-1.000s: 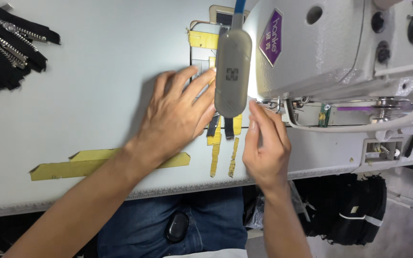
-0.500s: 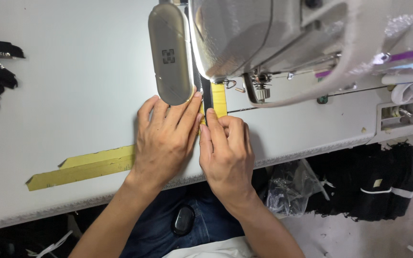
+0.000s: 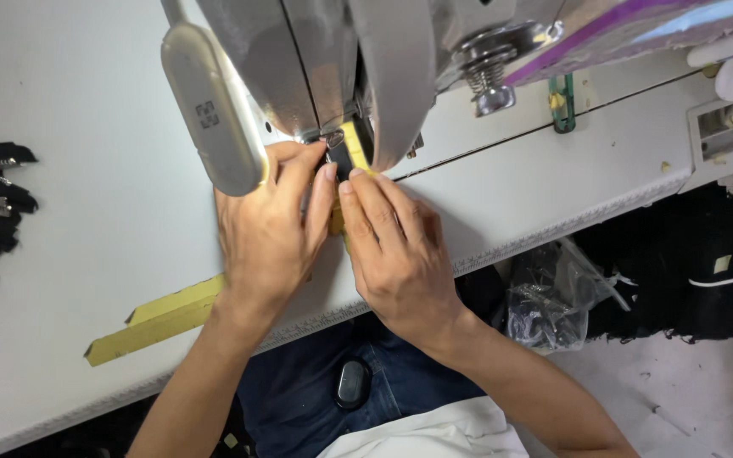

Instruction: The person aligns a black zipper with a piece of fabric on a sewing machine table. They then guide the zipper and fabric under the sewing machine needle, stitching the zipper onto the fabric. The person continues to feed the zipper through the machine, ensuring it remains straight and aligned during the sewing process.

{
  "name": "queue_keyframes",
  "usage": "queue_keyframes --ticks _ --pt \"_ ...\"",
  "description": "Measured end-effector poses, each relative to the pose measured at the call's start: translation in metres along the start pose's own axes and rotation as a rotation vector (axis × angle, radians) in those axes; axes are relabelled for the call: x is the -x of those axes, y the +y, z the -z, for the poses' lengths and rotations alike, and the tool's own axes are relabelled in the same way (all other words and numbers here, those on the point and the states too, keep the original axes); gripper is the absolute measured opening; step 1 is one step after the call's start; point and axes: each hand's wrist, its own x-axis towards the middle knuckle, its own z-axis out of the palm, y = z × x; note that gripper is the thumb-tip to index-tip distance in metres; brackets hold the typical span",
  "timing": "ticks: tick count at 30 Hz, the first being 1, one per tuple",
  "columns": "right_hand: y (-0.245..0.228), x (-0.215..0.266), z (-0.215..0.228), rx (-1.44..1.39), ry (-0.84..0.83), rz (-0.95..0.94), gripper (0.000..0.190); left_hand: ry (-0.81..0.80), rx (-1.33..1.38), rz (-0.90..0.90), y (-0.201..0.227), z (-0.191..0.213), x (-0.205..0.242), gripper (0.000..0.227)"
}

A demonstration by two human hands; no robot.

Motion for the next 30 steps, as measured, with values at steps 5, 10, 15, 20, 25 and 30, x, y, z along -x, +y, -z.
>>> queue_keyframes --ticks 5,10,15,20,25,30 --pt "0.003 0.011 -0.012 -0.061 -0.002 0.032 0.032 0.003 0.100 0.281 0.007 -0.013 -0.015 0.032" --pt "-0.001 0.023 -0.030 -0.117 0.105 -0.016 0.026 0.082 0.000 0.414 0.009 -0.024 -0.025 0.036" --pt "0.003 0.030 -0.037 -0.196 0.161 -0.063 0.030 -0.152 0.175 0.962 0.030 -0.018 -0.036 0.048" --pt "0.005 0.033 -0.037 -0.230 0.157 -0.092 0.030 -0.009 0.230 0.803 0.033 -0.026 -0.027 0.049" --pt "0.011 0.034 -0.035 -0.231 0.147 -0.079 0.030 0.040 0.155 0.563 0.028 -0.031 -0.016 0.036" --pt "0.010 0.033 -0.030 -0.118 0.119 -0.032 0.036 0.077 0.044 0.355 0.016 -0.039 0.006 0.029"
